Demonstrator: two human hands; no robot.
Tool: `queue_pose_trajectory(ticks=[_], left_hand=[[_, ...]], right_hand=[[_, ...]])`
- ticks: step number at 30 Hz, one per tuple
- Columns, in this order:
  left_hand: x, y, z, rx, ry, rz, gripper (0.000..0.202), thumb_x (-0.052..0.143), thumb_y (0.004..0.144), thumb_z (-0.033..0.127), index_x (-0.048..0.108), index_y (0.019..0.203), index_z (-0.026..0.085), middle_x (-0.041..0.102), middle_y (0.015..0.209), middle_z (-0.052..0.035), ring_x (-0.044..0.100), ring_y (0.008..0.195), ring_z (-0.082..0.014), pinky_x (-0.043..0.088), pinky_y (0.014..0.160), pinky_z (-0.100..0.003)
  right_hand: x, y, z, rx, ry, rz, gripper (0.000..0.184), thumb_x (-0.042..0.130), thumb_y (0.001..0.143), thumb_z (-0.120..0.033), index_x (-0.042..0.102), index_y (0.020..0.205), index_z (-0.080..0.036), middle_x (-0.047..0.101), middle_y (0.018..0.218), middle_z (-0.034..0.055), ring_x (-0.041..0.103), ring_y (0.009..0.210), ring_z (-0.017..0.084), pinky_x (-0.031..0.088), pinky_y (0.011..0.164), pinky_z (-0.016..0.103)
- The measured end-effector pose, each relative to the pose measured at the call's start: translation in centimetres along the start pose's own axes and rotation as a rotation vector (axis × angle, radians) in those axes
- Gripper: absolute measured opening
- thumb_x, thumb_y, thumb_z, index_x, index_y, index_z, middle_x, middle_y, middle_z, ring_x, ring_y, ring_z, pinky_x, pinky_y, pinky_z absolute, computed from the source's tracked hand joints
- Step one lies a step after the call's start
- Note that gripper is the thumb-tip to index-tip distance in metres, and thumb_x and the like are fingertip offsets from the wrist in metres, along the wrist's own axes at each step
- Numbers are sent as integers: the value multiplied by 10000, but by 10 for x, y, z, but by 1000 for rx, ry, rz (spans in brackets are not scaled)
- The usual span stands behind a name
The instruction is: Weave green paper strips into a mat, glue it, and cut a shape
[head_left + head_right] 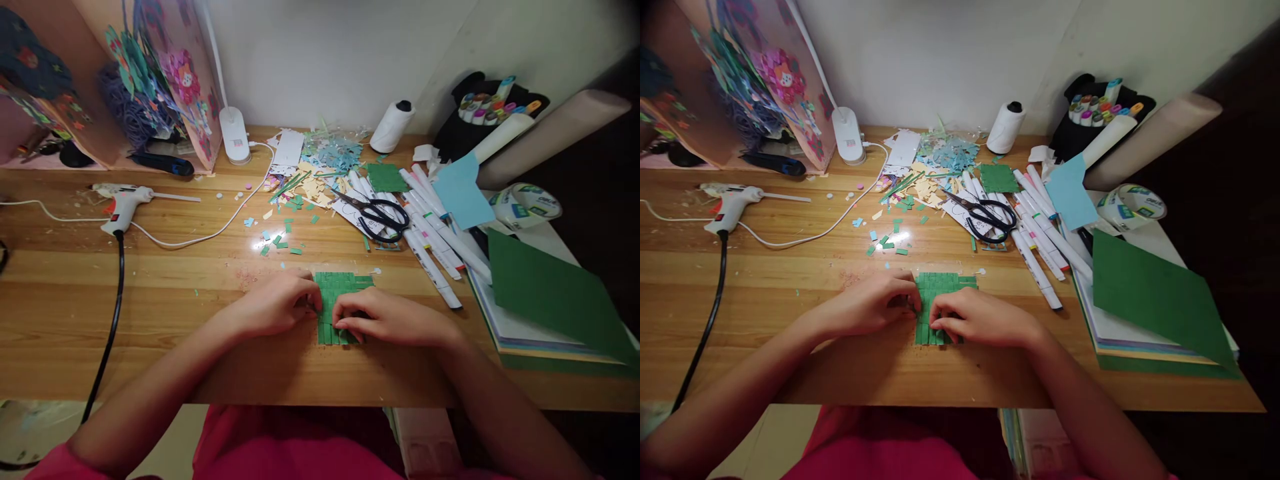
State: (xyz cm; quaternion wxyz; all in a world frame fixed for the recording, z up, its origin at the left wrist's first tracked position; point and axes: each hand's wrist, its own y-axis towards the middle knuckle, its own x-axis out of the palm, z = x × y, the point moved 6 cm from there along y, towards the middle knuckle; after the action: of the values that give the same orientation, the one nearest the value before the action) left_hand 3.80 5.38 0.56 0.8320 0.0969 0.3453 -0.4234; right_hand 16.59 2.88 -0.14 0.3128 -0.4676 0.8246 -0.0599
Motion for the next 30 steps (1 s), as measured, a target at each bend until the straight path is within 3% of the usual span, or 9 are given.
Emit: queue_pose_trajectory(ticks=[9,14,18,22,25,30], left_hand=[[0,-1,0,-14,5,-17,204,528,729,41,653,813,179,586,871,-34,559,795,-155,422,681,-237],[-2,-1,2,-14,35,-28,177,537,750,55,649,808,178,589,876,-35,559,783,-149,417,664,-231],[5,-12,19,1,213,20,64,576,792,180,633,819,190,602,885,-32,559,770,-158,412,653,-248],[29,-30,34,72,472,63,104,580,809,247,600,874,168,604,836,-51,549,734,-182,428,620,-274],[39,-38,35,101,560,142,121,543,845,237,588,915,149,594,829,-60,538,709,-195,440,596,-299],[40,-40,36,185,659,189,134,474,884,177,589,936,133,571,775,-49,513,661,-191,434,568,-308]], right_hand=[[4,1,-8,-19,-172,78,130,529,873,-237,652,868,-197,677,735,-4,584,628,127,372,581,226],[4,-3,-10,-36,-128,22,137,519,872,-205,654,854,-198,649,665,-20,572,593,116,372,573,218],[-1,-6,-3,16,-3,14,120,501,884,-239,602,938,-202,613,604,-34,566,563,120,378,541,209],[-3,-5,2,48,28,57,148,512,879,-255,552,1010,-201,607,604,-41,560,584,126,374,555,211],[-3,-4,3,62,-17,84,136,508,882,-267,565,988,-202,607,617,-35,548,586,122,360,555,211],[-2,-5,1,70,-61,74,96,518,876,-265,591,898,-207,633,637,-24,562,588,120,347,547,209]])
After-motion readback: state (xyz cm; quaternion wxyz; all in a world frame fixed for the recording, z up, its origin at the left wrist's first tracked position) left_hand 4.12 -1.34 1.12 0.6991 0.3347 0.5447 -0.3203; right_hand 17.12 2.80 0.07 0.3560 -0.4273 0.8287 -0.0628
